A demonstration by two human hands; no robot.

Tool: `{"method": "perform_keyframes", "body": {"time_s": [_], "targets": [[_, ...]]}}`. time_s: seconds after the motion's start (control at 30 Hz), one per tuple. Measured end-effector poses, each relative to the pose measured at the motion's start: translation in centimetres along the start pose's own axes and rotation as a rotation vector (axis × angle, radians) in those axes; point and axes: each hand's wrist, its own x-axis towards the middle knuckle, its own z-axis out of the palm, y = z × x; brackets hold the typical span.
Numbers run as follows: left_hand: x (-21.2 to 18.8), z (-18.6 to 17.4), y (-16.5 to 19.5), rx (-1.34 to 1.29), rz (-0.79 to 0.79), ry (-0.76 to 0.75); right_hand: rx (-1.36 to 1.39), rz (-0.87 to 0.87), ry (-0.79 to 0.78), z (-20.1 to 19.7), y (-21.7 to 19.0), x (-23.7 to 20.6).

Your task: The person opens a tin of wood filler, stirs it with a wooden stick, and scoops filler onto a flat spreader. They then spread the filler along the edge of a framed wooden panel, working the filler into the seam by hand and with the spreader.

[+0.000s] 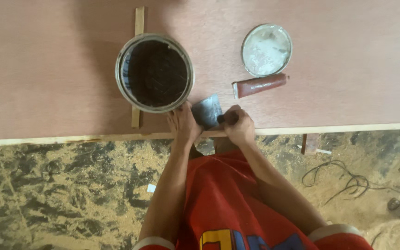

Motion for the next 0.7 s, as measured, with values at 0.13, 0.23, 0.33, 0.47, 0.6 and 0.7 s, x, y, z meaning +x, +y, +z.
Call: {"method": "perform_keyframes", "body": {"time_s": [0.13,0.23,0.33,0.47,0.6,0.7], "targets": [[-0.2,0.6,0.1,-0.025,0.003,0.022,-0.023,0.023,-0.111,0.0,-0.1,0.1],[-0.5,1.3,-0.4,-0.169,0.111,0.102,0.029,-0.072,-0.2,0.5,-0.7,0.4],[-0.8,2.0,-0.9,-0.404,0.187,0.019,0.271,-0.144,-0.231,0.5,-0.5,0.8],[-1.2,2.2,-1.3,-0.484,0.05,0.137,0.252,0.376,-0.25,-1.6,1.6,1.1],[-0.9,1.7,-1.4,-0.238,-0.072,0.116,0.117,0.532,-0.2,-3.8,3.3,2.1],[-0.4,1.5,-1.2,-0.219,-0.075,0.109,-0.032,0.453,-0.26,-3.2,2.7,3.2]]}}
